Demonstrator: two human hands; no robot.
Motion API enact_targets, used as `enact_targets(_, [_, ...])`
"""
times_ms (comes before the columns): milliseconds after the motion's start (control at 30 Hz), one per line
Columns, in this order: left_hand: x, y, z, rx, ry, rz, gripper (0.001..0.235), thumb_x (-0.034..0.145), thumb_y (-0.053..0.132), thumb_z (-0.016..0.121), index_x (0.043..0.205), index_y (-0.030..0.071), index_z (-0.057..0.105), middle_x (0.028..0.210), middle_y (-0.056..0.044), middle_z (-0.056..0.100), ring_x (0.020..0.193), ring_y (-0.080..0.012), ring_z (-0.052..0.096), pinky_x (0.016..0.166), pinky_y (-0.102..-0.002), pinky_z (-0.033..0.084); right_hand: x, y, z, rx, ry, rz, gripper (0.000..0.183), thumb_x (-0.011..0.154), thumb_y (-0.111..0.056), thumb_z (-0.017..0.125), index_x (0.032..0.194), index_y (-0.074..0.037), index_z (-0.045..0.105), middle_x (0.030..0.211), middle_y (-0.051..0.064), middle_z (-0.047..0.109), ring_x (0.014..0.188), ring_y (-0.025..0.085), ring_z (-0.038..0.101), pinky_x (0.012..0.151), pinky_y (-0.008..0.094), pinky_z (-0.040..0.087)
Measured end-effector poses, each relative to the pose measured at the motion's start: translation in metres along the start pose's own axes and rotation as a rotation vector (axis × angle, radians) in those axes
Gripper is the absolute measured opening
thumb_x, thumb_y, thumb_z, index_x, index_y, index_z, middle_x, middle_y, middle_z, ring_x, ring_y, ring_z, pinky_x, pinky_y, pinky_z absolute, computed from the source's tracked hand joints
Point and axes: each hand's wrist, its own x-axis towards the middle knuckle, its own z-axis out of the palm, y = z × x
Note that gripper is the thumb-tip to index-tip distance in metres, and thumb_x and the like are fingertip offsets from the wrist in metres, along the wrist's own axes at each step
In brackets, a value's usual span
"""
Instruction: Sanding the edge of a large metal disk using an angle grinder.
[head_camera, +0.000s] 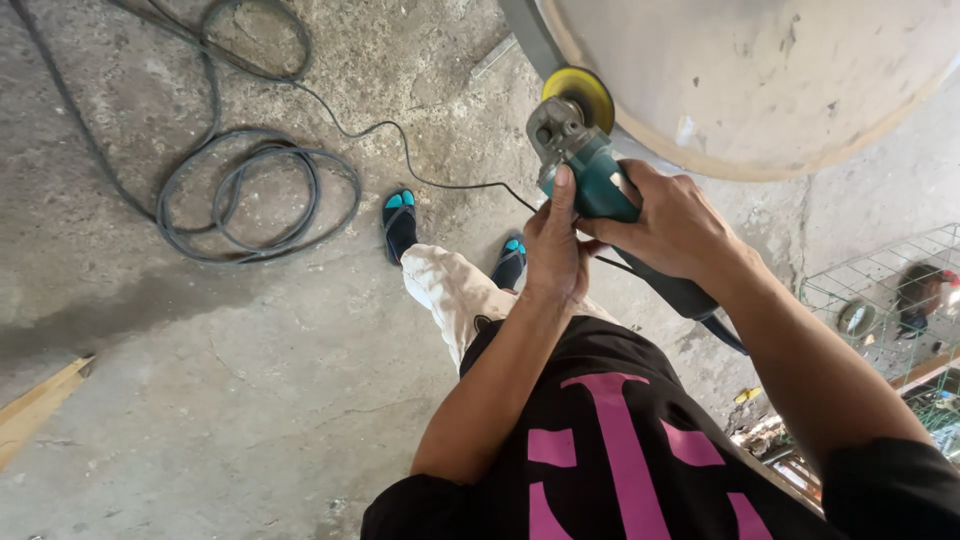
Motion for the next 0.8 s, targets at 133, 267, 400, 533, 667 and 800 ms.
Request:
enact_targets(133, [0.013, 0.02, -0.004, 0.031, -0.023, 0.027, 0.077, 0.09, 0.061, 0.066, 0.12, -0.009, 0.059, 0.1, -0.011, 0.067, 0.081, -0.017, 0.07, 0.067, -0.037, 0.063, 0.014, -0.024, -0.006, 0.008, -0.002, 0.008, 0.06, 0.075, -0.046, 0.086, 0.103, 0.001, 0.063, 0.077, 0.02, 0.069, 0.07, 0.033, 0.072, 0.062, 0.044, 0.054])
enact_targets(267, [0.009, 0.015, -0.001, 0.035, 0.005, 0.023, 0.076, 0.091, 0.06, 0.066, 0.12, -0.01, 0.059, 0.098, -0.012, 0.066, 0.079, -0.0186, 0.069, 0.065, -0.038, 0.063, 0.011, -0.015, -0.004, -0.024, -0.011, 0.01, 0.061, 0.075, -0.046, 0.085, 0.105, 0.002, 0.063, 0.077, 0.022, 0.069, 0.07, 0.035, 0.073, 0.063, 0.045, 0.054])
enact_targets(400, [-0.008, -0.027, -0.001, 0.052, 0.032, 0.035, 0.077, 0.09, 0.06, 0.069, 0.121, -0.009, 0.06, 0.097, -0.01, 0.064, 0.076, -0.0172, 0.066, 0.062, -0.036, 0.062, -0.019, 0.014, -0.003, 0.059, -0.006, 0.004, 0.063, 0.074, -0.044, 0.084, 0.113, 0.002, 0.064, 0.08, 0.022, 0.072, 0.075, 0.036, 0.074, 0.065, 0.044, 0.055])
enact_targets(533, [-0.02, -0.093, 0.002, 0.043, 0.037, 0.047, 0.077, 0.089, 0.061, 0.069, 0.121, -0.008, 0.06, 0.098, -0.01, 0.066, 0.079, -0.0164, 0.068, 0.064, -0.036, 0.062, -0.054, 0.065, -0.004, 0.044, -0.031, 0.023, 0.067, 0.073, -0.042, 0.085, 0.12, 0.001, 0.062, 0.083, 0.022, 0.072, 0.076, 0.036, 0.076, 0.065, 0.043, 0.057])
enact_targets(667, [-0.025, -0.162, 0.006, 0.03, 0.024, 0.041, 0.077, 0.089, 0.061, 0.071, 0.122, -0.007, 0.06, 0.097, -0.007, 0.062, 0.084, -0.0168, 0.066, 0.069, -0.036, 0.061, -0.083, 0.124, -0.005, 0.013, -0.017, -0.02, 0.065, 0.073, -0.036, 0.086, 0.123, -0.001, 0.064, 0.083, 0.021, 0.073, 0.078, 0.035, 0.075, 0.068, 0.043, 0.057])
enact_targets(800, [-0.033, -0.195, 0.012, 0.024, -0.02, 0.03, 0.079, 0.086, 0.062, 0.072, 0.122, -0.007, 0.058, 0.099, -0.008, 0.064, 0.088, -0.019, 0.067, 0.075, -0.037, 0.063, -0.102, 0.154, -0.009, -0.001, -0.016, -0.041, 0.069, 0.071, -0.036, 0.087, 0.126, -0.003, 0.063, 0.083, 0.019, 0.073, 0.078, 0.034, 0.076, 0.068, 0.043, 0.057])
